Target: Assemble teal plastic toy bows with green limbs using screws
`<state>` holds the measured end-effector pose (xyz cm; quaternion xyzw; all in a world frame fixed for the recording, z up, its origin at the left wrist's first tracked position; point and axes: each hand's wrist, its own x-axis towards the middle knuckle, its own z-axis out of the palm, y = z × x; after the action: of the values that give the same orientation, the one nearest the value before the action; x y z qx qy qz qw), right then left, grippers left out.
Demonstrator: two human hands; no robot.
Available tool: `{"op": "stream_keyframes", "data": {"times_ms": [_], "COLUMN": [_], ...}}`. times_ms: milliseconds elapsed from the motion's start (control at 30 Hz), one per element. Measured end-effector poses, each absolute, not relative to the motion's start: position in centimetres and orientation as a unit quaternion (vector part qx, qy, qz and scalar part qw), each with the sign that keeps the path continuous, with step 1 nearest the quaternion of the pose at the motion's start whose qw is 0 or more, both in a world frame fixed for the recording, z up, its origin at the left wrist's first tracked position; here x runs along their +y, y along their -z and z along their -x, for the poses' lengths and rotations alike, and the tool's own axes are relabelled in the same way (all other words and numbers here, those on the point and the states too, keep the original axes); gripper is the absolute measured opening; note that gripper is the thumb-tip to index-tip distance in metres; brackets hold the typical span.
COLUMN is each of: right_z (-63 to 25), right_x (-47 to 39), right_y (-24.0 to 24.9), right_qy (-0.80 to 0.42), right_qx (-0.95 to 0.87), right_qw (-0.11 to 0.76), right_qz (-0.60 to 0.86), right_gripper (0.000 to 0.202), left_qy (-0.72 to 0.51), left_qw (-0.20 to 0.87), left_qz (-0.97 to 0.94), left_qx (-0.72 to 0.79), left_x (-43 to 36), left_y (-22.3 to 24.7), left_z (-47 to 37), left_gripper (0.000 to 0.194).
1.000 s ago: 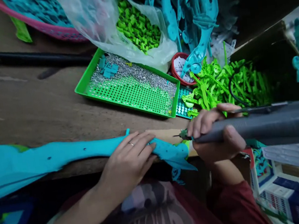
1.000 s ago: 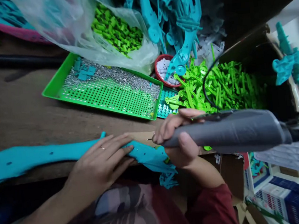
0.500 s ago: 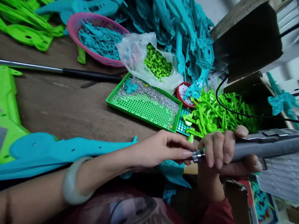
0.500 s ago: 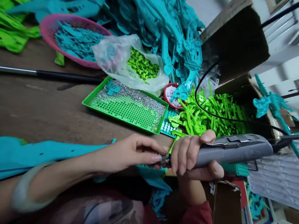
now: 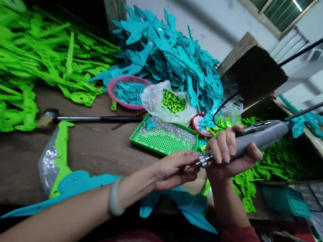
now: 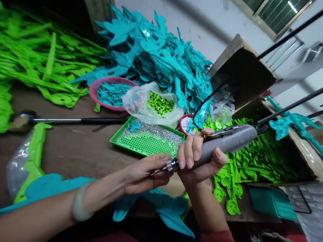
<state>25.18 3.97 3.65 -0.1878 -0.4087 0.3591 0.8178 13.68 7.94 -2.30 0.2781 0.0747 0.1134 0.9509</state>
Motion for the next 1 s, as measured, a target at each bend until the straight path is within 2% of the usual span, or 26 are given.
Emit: {"op": "stream_keyframes", "data": {"times_ms": [167, 300, 600, 800, 1000], "right_z": [-25.0, -25.2, -28.0, -28.2, -27.9], "right_x": [5.8, 6.8, 10.1, 10.8, 10.4], "right_y": [-5.2, -5.9, -4.1, -2.6, -2.9], "right_qy": [-0.370, -0.322, -0.196, -0.189, -0.203], "right_qx": [-0.378, -0.326, -0.256, -0.238, -0.243], "right_qw": [0.839, 0.877, 0.914, 0.915, 0.909], "right_qz": [0.124, 0.142, 0.247, 0.267, 0.272], "right_gripper": [0.030, 0.027, 0.023, 0.024, 0.021], "left_qy": [-0.225, -0.268, -0.343, -0.321, -0.369], "left_qw": [0.911, 0.856, 0.683, 0.725, 0.729], "left_qz": [-0.329, -0.415, -0.596, -0.569, -0.526], "left_qx": [0.110, 0.152, 0.248, 0.220, 0.236], "left_x": [6.7, 6.6, 15.0, 13.1, 11.6], "left_y": [1.0, 1.4, 5.5, 3.5, 3.6], "left_z": [-14.2, -14.6, -15.1, -17.1, -18.8], "left_gripper": [0.044, 0.048, 0.024, 0.038, 0.046]}}
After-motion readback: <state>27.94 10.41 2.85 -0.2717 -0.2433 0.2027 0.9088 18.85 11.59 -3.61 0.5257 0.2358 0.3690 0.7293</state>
